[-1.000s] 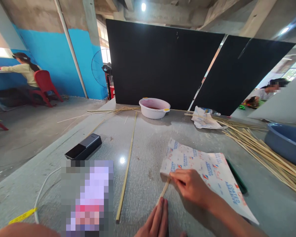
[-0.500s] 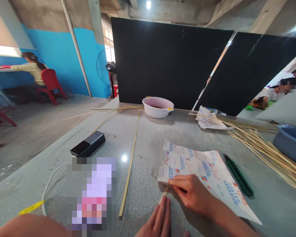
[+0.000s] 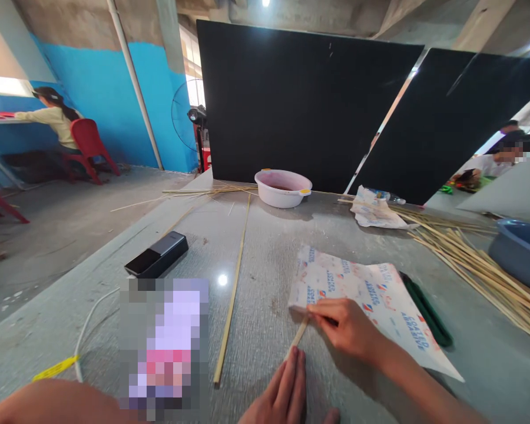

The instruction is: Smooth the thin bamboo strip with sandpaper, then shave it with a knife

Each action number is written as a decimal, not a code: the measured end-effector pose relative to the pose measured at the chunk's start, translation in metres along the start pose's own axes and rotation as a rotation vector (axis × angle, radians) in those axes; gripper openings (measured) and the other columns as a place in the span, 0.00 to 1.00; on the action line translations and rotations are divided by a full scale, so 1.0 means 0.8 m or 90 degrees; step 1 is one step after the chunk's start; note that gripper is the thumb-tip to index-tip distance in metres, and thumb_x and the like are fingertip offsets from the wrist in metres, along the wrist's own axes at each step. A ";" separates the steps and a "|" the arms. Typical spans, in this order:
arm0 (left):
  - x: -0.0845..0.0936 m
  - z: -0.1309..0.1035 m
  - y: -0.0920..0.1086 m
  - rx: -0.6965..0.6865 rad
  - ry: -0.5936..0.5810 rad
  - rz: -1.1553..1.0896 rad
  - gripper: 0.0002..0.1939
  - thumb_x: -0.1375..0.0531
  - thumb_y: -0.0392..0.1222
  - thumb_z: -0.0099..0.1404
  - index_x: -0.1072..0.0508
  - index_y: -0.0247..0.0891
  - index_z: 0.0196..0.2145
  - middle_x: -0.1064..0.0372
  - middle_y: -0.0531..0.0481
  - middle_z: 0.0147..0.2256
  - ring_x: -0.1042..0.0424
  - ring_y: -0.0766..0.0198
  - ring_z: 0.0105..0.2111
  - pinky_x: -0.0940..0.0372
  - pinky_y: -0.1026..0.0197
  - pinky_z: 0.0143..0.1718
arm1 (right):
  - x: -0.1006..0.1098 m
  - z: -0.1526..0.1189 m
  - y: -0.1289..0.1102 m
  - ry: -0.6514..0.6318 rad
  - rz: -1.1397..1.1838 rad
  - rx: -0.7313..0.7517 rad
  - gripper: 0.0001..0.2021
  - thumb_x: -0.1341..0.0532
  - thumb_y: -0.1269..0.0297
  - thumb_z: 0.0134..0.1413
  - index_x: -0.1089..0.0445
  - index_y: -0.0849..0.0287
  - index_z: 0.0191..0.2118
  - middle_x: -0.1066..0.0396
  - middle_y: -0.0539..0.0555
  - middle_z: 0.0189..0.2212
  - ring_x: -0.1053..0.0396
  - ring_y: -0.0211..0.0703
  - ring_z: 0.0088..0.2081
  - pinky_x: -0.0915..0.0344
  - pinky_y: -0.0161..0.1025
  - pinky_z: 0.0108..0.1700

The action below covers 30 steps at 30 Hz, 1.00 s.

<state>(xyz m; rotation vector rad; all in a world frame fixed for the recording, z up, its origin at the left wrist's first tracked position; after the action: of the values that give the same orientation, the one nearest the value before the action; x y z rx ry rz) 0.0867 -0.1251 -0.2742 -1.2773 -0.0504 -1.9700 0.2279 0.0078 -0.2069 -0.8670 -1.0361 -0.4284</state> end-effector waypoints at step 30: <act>0.033 0.020 -0.005 -0.044 0.046 0.003 0.40 0.41 0.48 0.80 0.56 0.43 0.80 0.18 0.40 0.53 0.17 0.54 0.52 0.26 0.56 0.52 | 0.022 0.005 0.038 0.113 0.007 -0.059 0.16 0.44 0.64 0.73 0.16 0.55 0.43 0.16 0.60 0.38 0.19 0.54 0.38 0.27 0.48 0.43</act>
<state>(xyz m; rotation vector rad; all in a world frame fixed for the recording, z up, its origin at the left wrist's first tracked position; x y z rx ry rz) 0.0911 -0.1313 -0.2440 -1.2478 0.0573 -2.0279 0.2543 0.0309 -0.2032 -0.8994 -0.8540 -0.5375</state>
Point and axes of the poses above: each hand's wrist, its own z-axis towards the middle knuckle, its own x-axis out of the back of the hand, y = z × x, the point moved 8 cm from there along z, towards the middle knuckle
